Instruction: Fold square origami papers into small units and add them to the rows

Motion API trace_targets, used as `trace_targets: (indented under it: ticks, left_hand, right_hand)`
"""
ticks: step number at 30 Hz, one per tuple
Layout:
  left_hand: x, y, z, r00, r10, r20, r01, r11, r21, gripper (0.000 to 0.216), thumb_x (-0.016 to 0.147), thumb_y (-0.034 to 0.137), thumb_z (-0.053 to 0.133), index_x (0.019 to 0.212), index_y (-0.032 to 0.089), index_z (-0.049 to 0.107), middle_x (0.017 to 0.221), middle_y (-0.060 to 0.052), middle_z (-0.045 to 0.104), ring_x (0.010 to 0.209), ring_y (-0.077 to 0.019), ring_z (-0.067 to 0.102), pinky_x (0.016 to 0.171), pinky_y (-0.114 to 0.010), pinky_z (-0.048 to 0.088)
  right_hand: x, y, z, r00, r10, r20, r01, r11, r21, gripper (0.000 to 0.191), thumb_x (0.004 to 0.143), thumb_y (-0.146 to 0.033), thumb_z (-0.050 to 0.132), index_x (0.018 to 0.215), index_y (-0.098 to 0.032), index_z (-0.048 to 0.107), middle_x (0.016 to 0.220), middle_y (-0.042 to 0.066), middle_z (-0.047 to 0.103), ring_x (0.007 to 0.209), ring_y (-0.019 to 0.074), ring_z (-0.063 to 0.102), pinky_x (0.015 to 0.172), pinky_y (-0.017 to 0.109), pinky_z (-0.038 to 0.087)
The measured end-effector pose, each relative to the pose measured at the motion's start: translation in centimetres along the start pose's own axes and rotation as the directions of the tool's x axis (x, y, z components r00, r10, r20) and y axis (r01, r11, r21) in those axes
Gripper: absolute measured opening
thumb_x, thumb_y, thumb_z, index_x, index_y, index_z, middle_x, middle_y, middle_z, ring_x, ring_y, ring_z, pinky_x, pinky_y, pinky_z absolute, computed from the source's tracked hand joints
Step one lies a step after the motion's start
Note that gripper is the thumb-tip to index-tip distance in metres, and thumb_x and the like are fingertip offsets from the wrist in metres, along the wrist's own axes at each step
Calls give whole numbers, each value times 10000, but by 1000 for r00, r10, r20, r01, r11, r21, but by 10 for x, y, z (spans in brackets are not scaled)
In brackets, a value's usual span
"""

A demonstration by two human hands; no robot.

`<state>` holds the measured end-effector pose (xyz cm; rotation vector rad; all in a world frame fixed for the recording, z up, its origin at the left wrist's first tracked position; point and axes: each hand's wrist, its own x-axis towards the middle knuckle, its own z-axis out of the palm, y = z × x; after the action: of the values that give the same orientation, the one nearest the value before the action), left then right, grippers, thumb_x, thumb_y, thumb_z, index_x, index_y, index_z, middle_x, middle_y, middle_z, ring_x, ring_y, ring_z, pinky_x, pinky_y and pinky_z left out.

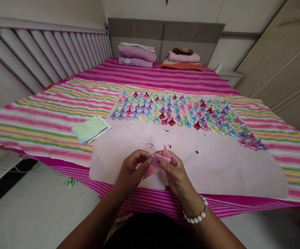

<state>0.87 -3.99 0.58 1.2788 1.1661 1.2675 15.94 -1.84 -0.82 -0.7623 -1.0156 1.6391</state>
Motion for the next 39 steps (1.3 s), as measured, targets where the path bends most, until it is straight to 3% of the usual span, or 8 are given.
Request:
trace_targets:
  ticks: [5, 9, 15, 19, 22, 26, 32, 39]
  left_hand:
    - [-1, 6, -7, 978, 176, 115, -199, 952, 234, 116, 870, 231, 580, 908, 199, 685, 899, -46, 681, 880, -174, 626, 822, -310, 472]
    - [-1, 12, -12, 967, 216, 132, -248, 912, 327, 105, 859, 233, 593, 916, 210, 677, 871, -43, 683, 848, -180, 632, 782, -311, 489]
    - [0, 15, -22, 962, 257, 94, -271, 842, 467, 28, 831, 222, 612, 849, 208, 630, 828, -33, 687, 798, -182, 638, 759, -318, 497]
    - [1, 15, -25, 925, 354, 140, -374, 775, 510, 37, 845, 216, 596, 831, 228, 628, 812, -27, 699, 810, -190, 639, 817, -351, 479]
    - [0, 13, -26, 879, 428, 210, -468, 691, 551, 92, 855, 171, 573, 837, 248, 620, 809, -2, 711, 797, -177, 642, 923, -394, 428]
    - [-1, 13, -25, 844, 473, 253, -528, 650, 547, 106, 848, 151, 583, 842, 253, 609, 813, 7, 720, 791, -173, 652, 972, -421, 399]
    - [-4, 16, -23, 963, 235, 134, -268, 891, 367, 40, 841, 218, 626, 867, 219, 595, 838, -11, 691, 848, -170, 653, 906, -362, 473]
    - [-3, 15, -26, 969, -63, 239, 33, 991, 126, 243, 799, 252, 682, 994, 199, 548, 847, -9, 667, 826, -157, 649, 724, -278, 515]
  right_hand:
    - [3, -12, -8, 996, -71, 61, 71, 997, 1, 352, 636, -306, 810, 949, -234, 667, 805, -1, 623, 749, 167, 597, 692, 299, 508]
    - [2, -18, -15, 983, -125, 138, 153, 965, -214, 301, 695, -254, 788, 971, -244, 668, 776, -6, 621, 733, 156, 589, 701, 310, 508]
    - [1, -25, -17, 912, -303, 278, 411, 685, -601, 175, 776, -190, 697, 943, -243, 690, 794, 22, 667, 754, 184, 609, 763, 383, 493]
    - [1, -29, -16, 840, -425, 338, 531, 513, -675, 162, 820, -144, 610, 889, -262, 696, 868, 43, 683, 860, 224, 618, 837, 445, 462]
    - [-3, -34, -14, 849, -400, 345, 527, 598, -604, 223, 821, -166, 629, 1017, -262, 674, 997, 65, 675, 999, 248, 597, 892, 452, 461]
    - [-5, -41, -11, 889, -265, 373, 438, 731, -524, 177, 891, -193, 562, 1017, -243, 676, 977, 68, 671, 951, 220, 608, 852, 407, 488]
    - [-4, -39, -7, 897, -126, 424, 348, 793, -501, 98, 811, -187, 658, 902, -221, 653, 874, 31, 608, 768, 166, 546, 708, 326, 454]
    - [-2, -30, -8, 908, 70, 414, 103, 919, -381, 170, 807, -268, 684, 739, -197, 546, 772, -5, 516, 715, 141, 457, 675, 290, 375]
